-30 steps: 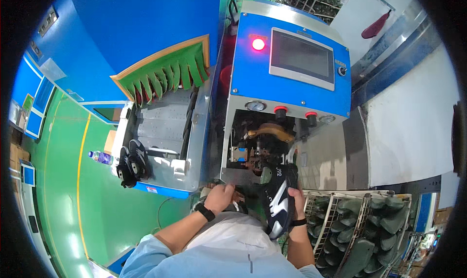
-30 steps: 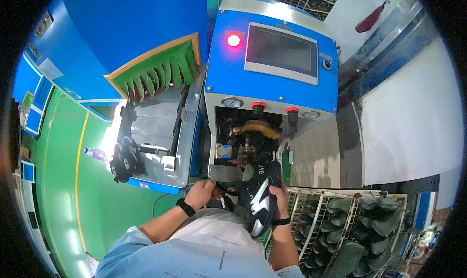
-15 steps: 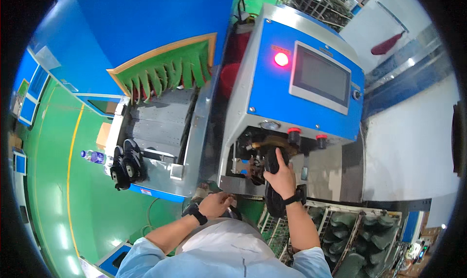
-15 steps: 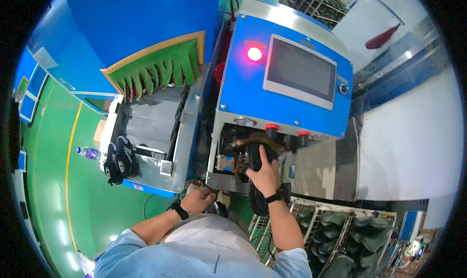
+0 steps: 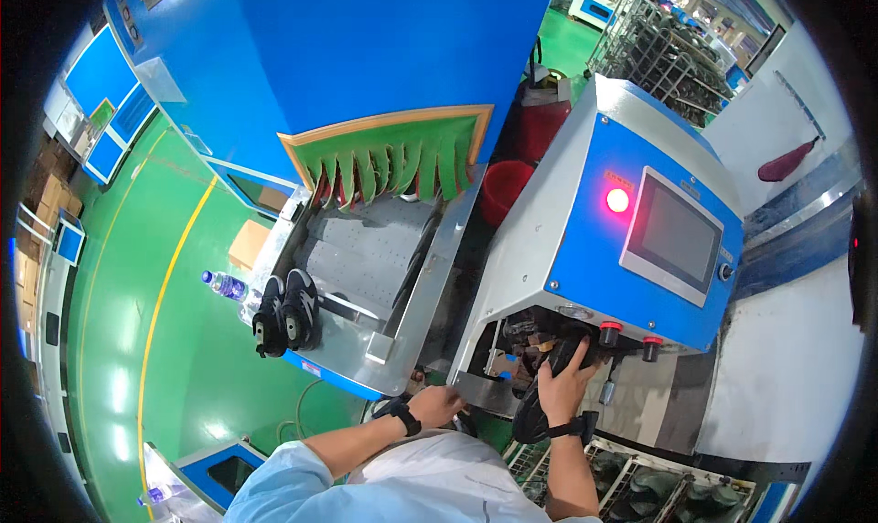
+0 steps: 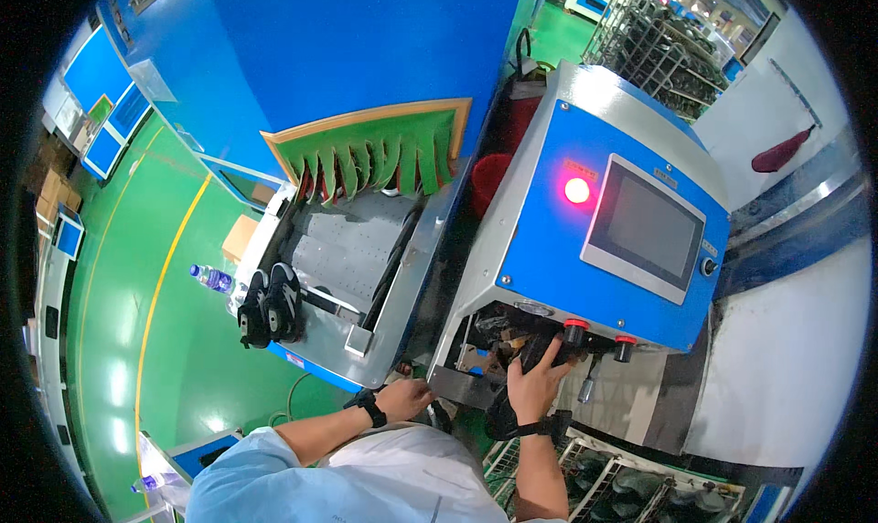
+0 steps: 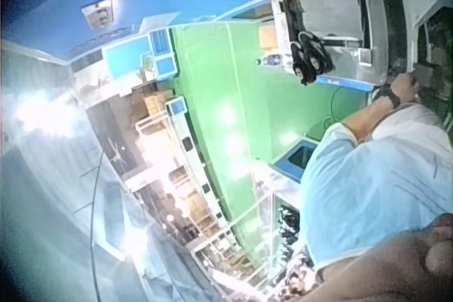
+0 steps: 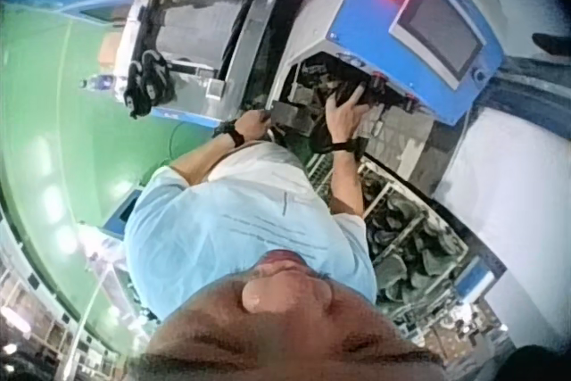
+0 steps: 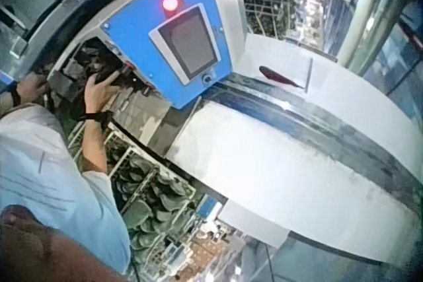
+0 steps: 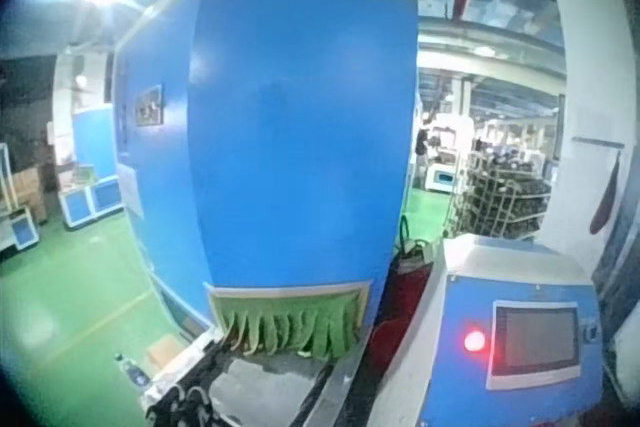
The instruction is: Insert shoe molds and place shoes into an industrial heat-setting or vulcanizing machine.
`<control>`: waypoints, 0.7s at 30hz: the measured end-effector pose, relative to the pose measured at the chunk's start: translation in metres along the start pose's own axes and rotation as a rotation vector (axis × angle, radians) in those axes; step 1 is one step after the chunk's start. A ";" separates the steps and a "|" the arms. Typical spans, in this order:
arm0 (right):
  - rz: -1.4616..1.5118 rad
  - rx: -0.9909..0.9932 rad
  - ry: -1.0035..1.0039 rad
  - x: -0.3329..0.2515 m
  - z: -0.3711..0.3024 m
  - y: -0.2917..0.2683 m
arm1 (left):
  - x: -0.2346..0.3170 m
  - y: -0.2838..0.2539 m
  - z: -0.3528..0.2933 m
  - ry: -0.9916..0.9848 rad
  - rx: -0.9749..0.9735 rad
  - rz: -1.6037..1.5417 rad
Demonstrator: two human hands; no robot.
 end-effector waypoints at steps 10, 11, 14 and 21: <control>0.160 0.214 -0.136 -0.015 -0.077 -0.061 | 0.047 0.052 -0.005 -0.175 -0.482 -0.400; 0.193 0.272 -0.221 -0.015 -0.094 -0.068 | 0.056 0.053 -0.013 -0.272 -0.528 -0.611; 0.370 0.219 -0.273 -0.017 -0.138 -0.097 | 0.072 0.067 -0.038 -0.496 -0.860 -0.870; 0.688 0.006 -0.035 -0.005 -0.195 -0.130 | 0.054 0.085 -0.077 -0.651 -1.072 -0.763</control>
Point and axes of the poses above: each hand's wrist, its own z-axis towards the middle knuckle, its own y-axis out of the palm, x = y × z, the point moved 10 cm from there along z, towards the middle knuckle, and after that the axes turned 12 degrees about x, right-handed, at the moved point
